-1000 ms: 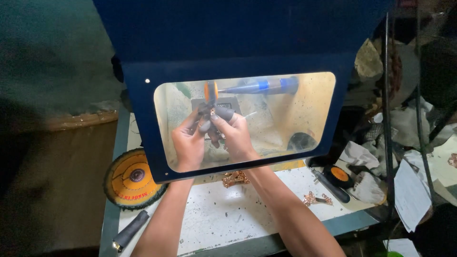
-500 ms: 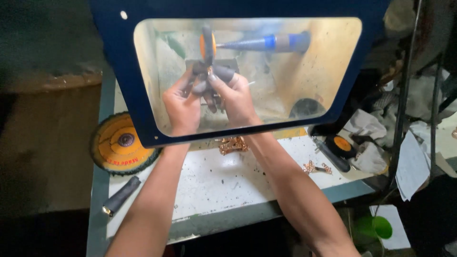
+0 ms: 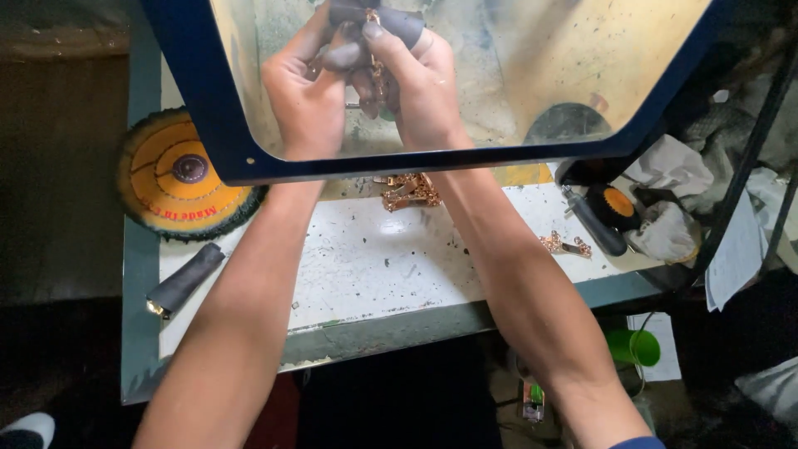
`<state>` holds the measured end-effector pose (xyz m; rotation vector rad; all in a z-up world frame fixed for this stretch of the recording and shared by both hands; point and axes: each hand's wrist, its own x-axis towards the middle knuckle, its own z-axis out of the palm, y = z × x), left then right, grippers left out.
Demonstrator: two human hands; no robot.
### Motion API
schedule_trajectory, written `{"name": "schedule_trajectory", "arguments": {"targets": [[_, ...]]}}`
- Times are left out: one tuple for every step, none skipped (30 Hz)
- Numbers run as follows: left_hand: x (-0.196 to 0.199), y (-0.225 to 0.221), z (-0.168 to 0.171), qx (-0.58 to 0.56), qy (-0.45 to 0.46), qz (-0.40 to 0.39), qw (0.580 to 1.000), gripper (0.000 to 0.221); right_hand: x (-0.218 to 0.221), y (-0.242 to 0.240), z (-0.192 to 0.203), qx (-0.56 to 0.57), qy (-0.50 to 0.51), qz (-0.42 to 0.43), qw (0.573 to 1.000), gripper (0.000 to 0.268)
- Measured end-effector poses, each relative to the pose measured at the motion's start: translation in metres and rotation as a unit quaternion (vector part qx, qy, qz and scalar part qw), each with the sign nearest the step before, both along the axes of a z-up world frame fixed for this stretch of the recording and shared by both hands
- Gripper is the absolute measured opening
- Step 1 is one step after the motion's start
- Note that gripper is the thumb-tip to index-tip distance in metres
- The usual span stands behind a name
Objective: Polishing a metal chain using a bench-mounted polishing wheel and a handheld rotary tool inside a protective enclosure.
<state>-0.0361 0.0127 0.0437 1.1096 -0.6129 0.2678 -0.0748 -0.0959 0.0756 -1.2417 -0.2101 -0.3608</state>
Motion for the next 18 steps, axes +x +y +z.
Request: {"name": "schedule_trajectory", "arguments": {"targets": [[0.000, 0.000, -0.001, 0.003, 0.000, 0.007, 1.000, 0.024, -0.001, 0.000, 0.000, 0.009, 0.002, -0.003, 1.000, 0.022], [0.000, -0.002, -0.001, 0.006, 0.001, 0.012, 1.000, 0.024, -0.003, -0.002, 0.000, 0.018, 0.005, -0.008, 1.000, 0.022], [0.001, -0.002, -0.001, 0.006, 0.001, 0.010, 1.000, 0.024, -0.002, 0.000, 0.001, 0.019, 0.005, -0.010, 1.000, 0.022], [0.001, -0.003, -0.001, -0.003, 0.008, 0.002, 1.000, 0.024, -0.002, 0.001, 0.002, 0.021, 0.015, -0.016, 1.000, 0.020], [0.001, -0.003, -0.001, -0.013, 0.014, -0.006, 1.000, 0.025, -0.001, 0.002, 0.003, 0.023, 0.025, -0.023, 0.999, 0.019], [-0.001, -0.004, 0.000, -0.012, 0.014, -0.006, 1.000, 0.025, -0.003, 0.002, 0.003, 0.024, 0.025, -0.023, 0.999, 0.019], [-0.003, -0.004, 0.002, -0.018, 0.019, -0.009, 1.000, 0.025, -0.005, 0.002, 0.003, 0.023, 0.011, -0.020, 0.999, 0.019], [-0.003, -0.004, 0.004, -0.024, 0.022, -0.012, 0.999, 0.025, -0.005, 0.003, 0.005, 0.022, -0.004, -0.017, 1.000, 0.020], [-0.004, -0.003, 0.006, -0.023, 0.019, -0.012, 0.999, 0.025, -0.004, 0.003, 0.004, 0.023, -0.006, -0.017, 1.000, 0.020], [-0.005, -0.004, 0.008, -0.019, 0.025, -0.015, 0.999, 0.025, -0.004, 0.002, 0.004, 0.026, 0.002, -0.023, 0.999, 0.019], [-0.006, -0.005, 0.010, -0.015, 0.030, -0.019, 0.999, 0.026, -0.004, 0.001, 0.004, 0.030, 0.010, -0.030, 0.999, 0.018], [-0.004, -0.004, 0.008, -0.015, 0.028, -0.021, 0.999, 0.026, -0.002, 0.001, 0.004, 0.030, 0.008, -0.032, 0.999, 0.018], [-0.002, -0.004, 0.006, 0.003, 0.035, 0.005, 0.999, 0.027, 0.000, 0.001, 0.003, 0.039, 0.021, -0.029, 0.999, 0.019], [0.000, -0.002, 0.004, 0.020, 0.041, 0.031, 0.998, 0.028, 0.004, 0.002, 0.002, 0.047, 0.033, -0.025, 0.998, 0.019], [-0.002, -0.004, 0.008, 0.020, 0.038, 0.029, 0.999, 0.028, 0.002, 0.001, 0.002, 0.047, 0.030, -0.026, 0.998, 0.019], [-0.005, -0.005, 0.011, -0.003, 0.061, 0.005, 0.998, 0.031, 0.001, 0.001, 0.003, 0.044, 0.018, -0.024, 0.999, 0.018], [-0.007, -0.006, 0.015, -0.026, 0.084, -0.019, 0.996, 0.035, 0.000, 0.002, 0.003, 0.041, 0.006, -0.023, 0.999, 0.017], [-0.006, -0.006, 0.014, -0.027, 0.081, -0.019, 0.996, 0.035, 0.002, 0.001, 0.002, 0.041, 0.003, -0.022, 0.999, 0.017]]}}
